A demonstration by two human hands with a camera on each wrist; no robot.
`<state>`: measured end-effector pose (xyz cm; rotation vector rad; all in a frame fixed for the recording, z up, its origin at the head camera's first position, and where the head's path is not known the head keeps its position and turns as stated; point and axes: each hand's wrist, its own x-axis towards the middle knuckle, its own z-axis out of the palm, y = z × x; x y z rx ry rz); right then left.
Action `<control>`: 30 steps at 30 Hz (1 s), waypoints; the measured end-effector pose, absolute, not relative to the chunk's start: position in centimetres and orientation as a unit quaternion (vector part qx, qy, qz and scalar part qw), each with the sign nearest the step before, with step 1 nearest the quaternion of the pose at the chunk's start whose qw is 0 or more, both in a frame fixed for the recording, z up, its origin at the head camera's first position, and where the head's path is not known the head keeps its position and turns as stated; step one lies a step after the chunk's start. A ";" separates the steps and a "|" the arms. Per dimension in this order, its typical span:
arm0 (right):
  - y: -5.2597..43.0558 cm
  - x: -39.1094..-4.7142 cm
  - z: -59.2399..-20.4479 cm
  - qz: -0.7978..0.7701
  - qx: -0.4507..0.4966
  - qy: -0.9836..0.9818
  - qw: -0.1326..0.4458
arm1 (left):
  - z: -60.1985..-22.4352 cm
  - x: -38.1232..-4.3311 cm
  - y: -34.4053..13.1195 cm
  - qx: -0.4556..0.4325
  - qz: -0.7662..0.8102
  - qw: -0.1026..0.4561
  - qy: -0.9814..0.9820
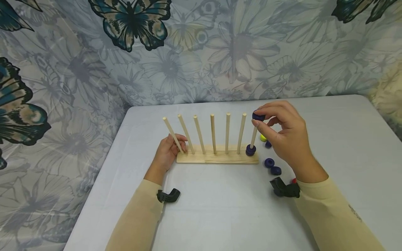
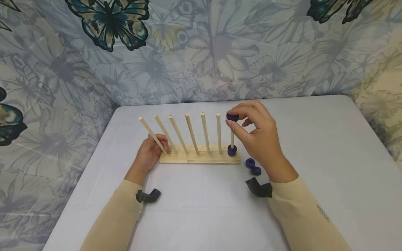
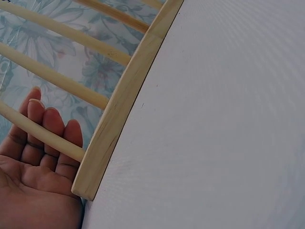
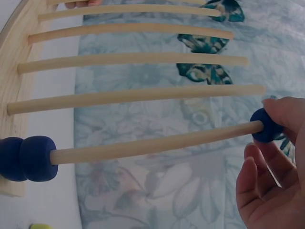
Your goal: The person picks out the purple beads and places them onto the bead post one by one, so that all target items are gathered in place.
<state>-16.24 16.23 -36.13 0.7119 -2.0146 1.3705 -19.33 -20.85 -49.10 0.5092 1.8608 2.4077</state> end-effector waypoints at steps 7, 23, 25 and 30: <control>16.4 -16.4 -36.4 0.521 0.265 -0.755 0.295 | -49.2 -19.4 -20.9 0.165 0.778 0.031 0.605; 16.4 -16.6 -36.9 0.572 0.267 -0.724 0.277 | -49.2 -19.5 -20.9 0.167 0.781 0.034 0.601; 16.5 -16.7 -37.0 0.583 0.270 -0.717 0.271 | -49.2 -19.5 -20.9 0.170 0.782 0.034 0.599; 16.6 -16.8 -37.1 0.639 0.275 -0.679 0.233 | -49.2 -19.4 -20.9 0.169 0.782 0.033 0.600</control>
